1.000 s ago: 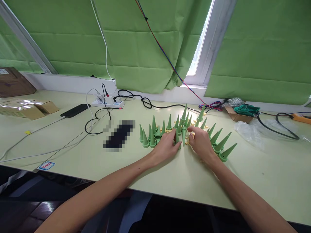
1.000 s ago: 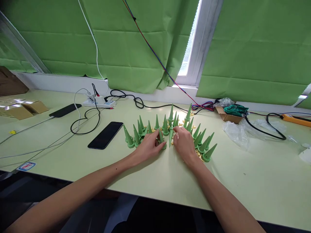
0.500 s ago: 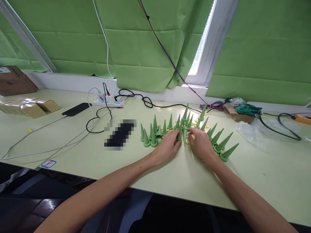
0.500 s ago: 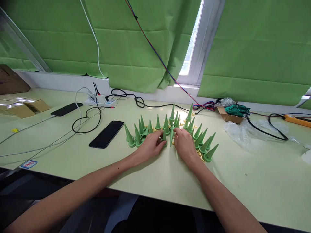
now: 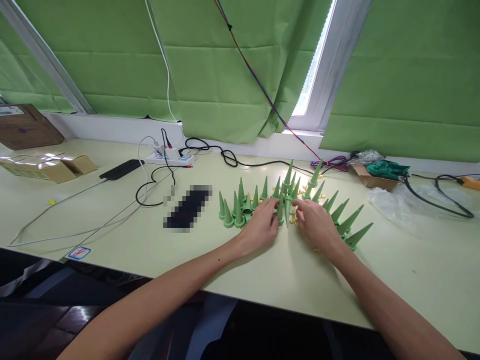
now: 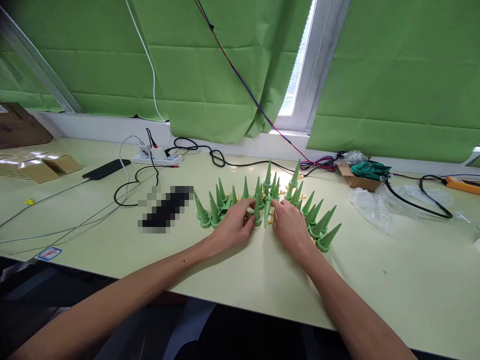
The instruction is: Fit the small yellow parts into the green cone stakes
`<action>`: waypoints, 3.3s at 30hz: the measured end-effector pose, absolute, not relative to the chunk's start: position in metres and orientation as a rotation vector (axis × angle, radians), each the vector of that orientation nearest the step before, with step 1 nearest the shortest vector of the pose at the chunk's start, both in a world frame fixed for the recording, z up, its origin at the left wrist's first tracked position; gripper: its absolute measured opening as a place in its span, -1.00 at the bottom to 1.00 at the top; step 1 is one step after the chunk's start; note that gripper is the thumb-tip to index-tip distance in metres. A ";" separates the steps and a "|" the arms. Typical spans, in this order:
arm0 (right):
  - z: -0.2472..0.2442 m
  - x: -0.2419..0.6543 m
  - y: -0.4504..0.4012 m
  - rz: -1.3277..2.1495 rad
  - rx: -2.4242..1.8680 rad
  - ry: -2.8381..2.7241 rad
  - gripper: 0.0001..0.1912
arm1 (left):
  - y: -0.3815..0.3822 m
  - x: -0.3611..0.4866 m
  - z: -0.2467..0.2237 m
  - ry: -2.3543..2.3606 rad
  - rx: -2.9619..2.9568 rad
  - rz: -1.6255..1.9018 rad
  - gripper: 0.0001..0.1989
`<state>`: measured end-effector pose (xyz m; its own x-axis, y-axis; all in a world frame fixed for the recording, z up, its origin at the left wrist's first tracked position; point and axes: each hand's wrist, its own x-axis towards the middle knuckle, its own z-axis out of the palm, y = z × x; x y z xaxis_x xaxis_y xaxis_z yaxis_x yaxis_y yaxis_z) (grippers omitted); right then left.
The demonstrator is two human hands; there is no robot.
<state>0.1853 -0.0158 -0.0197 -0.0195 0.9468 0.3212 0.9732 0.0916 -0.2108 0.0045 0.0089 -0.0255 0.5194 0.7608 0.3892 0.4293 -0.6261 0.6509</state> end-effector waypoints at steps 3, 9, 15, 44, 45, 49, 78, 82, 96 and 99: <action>-0.019 0.184 -0.017 -0.105 -1.916 -2.028 -0.82 | 0.009 0.005 -0.025 0.998 2.288 0.954 -0.64; -0.021 0.184 -0.016 -0.086 -1.948 -2.040 -0.82 | 0.009 0.004 -0.023 1.018 2.295 1.028 -0.65; -0.022 0.184 -0.016 -0.051 -1.980 -2.022 -0.76 | 0.008 0.004 -0.020 1.038 2.293 1.068 -0.67; -0.029 0.187 -0.010 0.063 -1.890 -2.028 -0.83 | 0.007 0.005 -0.020 1.023 2.281 1.035 -0.73; -0.029 0.187 -0.011 0.068 -1.895 -2.025 -0.82 | 0.007 0.005 -0.020 1.020 2.281 1.035 -0.73; -0.027 0.185 -0.012 0.083 -1.928 -2.000 -0.81 | 0.007 0.005 -0.021 1.019 2.293 1.036 -0.72; -0.018 0.175 -0.015 0.026 -1.312 -1.773 -0.83 | -0.002 0.010 -0.006 0.995 2.046 1.283 -0.85; -0.014 0.168 -0.019 0.052 -1.157 -1.759 -0.82 | -0.004 0.009 -0.003 0.965 2.035 1.299 -0.81; -0.011 0.159 -0.029 -0.046 -0.951 -1.719 -0.81 | -0.003 0.009 -0.005 0.890 2.100 1.334 -0.79; -0.011 0.159 -0.030 -0.073 -0.953 -1.728 -0.83 | -0.002 0.008 -0.005 0.896 2.110 1.329 -0.77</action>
<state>0.1589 -0.0297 -0.0107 -0.0688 0.5547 0.8292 0.6223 0.6735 -0.3989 0.0085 -0.0023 -0.0055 0.3115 0.7436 0.5917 0.2694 -0.6662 0.6954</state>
